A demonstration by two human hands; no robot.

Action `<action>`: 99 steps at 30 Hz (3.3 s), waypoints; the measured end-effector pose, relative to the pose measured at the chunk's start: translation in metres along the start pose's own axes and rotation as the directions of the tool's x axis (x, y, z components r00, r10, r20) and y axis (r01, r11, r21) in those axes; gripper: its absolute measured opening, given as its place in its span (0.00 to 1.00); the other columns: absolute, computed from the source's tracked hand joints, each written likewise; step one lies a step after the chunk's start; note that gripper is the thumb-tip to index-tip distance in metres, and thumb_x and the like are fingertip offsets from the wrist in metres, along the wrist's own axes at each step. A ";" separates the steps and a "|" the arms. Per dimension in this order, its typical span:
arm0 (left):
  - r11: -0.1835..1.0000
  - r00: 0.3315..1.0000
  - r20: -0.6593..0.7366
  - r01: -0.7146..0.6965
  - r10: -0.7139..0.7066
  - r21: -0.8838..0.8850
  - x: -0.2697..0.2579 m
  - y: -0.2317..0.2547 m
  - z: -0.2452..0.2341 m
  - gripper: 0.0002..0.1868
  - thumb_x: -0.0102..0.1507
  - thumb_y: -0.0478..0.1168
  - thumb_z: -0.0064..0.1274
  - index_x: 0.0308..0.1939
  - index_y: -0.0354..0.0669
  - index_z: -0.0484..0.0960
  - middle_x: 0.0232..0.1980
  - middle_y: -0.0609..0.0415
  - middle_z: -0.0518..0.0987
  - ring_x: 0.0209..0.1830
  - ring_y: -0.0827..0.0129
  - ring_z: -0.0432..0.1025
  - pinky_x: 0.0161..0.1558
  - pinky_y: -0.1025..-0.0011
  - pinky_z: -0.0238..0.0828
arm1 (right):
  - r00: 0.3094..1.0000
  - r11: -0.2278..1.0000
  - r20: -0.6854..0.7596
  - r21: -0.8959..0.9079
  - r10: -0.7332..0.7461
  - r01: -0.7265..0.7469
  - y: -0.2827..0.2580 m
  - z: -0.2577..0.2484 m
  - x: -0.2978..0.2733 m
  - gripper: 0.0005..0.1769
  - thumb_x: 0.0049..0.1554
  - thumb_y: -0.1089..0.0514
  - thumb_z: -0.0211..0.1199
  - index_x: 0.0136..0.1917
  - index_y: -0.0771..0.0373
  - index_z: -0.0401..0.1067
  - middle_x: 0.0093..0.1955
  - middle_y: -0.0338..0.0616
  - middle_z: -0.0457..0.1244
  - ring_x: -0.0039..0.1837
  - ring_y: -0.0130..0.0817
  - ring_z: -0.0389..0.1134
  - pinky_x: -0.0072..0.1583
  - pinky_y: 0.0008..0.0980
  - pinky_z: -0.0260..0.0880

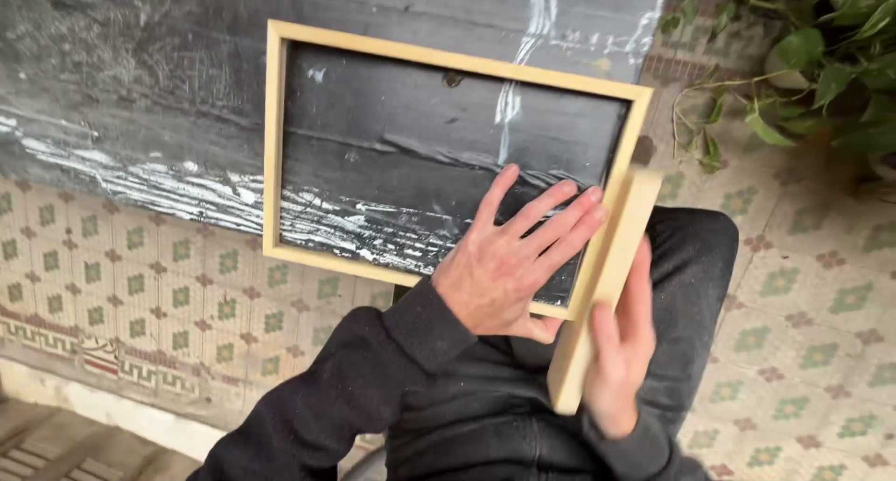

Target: Sanding the edges of wooden frames using a sanding block at a workbench.

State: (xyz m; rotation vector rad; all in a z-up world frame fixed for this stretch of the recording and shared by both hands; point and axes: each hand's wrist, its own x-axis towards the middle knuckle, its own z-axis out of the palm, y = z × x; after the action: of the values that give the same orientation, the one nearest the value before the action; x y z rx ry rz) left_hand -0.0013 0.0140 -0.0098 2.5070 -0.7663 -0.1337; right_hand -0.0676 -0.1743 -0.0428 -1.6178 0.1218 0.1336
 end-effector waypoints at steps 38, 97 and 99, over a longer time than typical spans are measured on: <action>0.999 0.992 0.126 0.024 -0.028 0.033 0.002 0.001 -0.004 0.68 0.44 0.71 0.64 0.80 0.43 0.56 0.83 0.52 0.56 0.84 0.61 0.50 0.80 0.35 0.39 | 0.985 0.984 0.012 -0.031 -0.172 0.173 -0.022 0.008 0.109 0.38 0.74 0.48 0.51 0.87 0.70 0.42 0.88 0.52 0.43 0.86 0.39 0.45 0.85 0.34 0.45; 1.000 1.000 -0.019 0.018 -0.018 -0.010 -0.001 -0.003 0.003 0.67 0.45 0.71 0.66 0.78 0.35 0.57 0.81 0.46 0.57 0.83 0.57 0.51 0.81 0.39 0.38 | 1.000 1.000 -0.027 0.004 0.003 -0.003 -0.006 0.007 -0.009 0.38 0.67 0.59 0.50 0.85 0.73 0.42 0.88 0.55 0.43 0.88 0.43 0.44 0.83 0.38 0.43; 1.000 1.000 0.015 0.003 -0.003 0.010 0.000 -0.001 0.005 0.70 0.43 0.71 0.65 0.77 0.32 0.56 0.81 0.45 0.56 0.83 0.56 0.50 0.80 0.38 0.38 | 0.994 0.988 -0.009 -0.104 -0.113 0.112 -0.033 0.016 0.028 0.35 0.69 0.62 0.47 0.86 0.71 0.44 0.88 0.53 0.46 0.87 0.41 0.49 0.84 0.38 0.49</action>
State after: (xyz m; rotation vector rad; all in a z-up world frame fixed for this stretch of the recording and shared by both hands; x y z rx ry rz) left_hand -0.0018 0.0123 -0.0143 2.5191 -0.7706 -0.1507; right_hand -0.0346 -0.1561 -0.0157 -1.7249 0.0353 0.0410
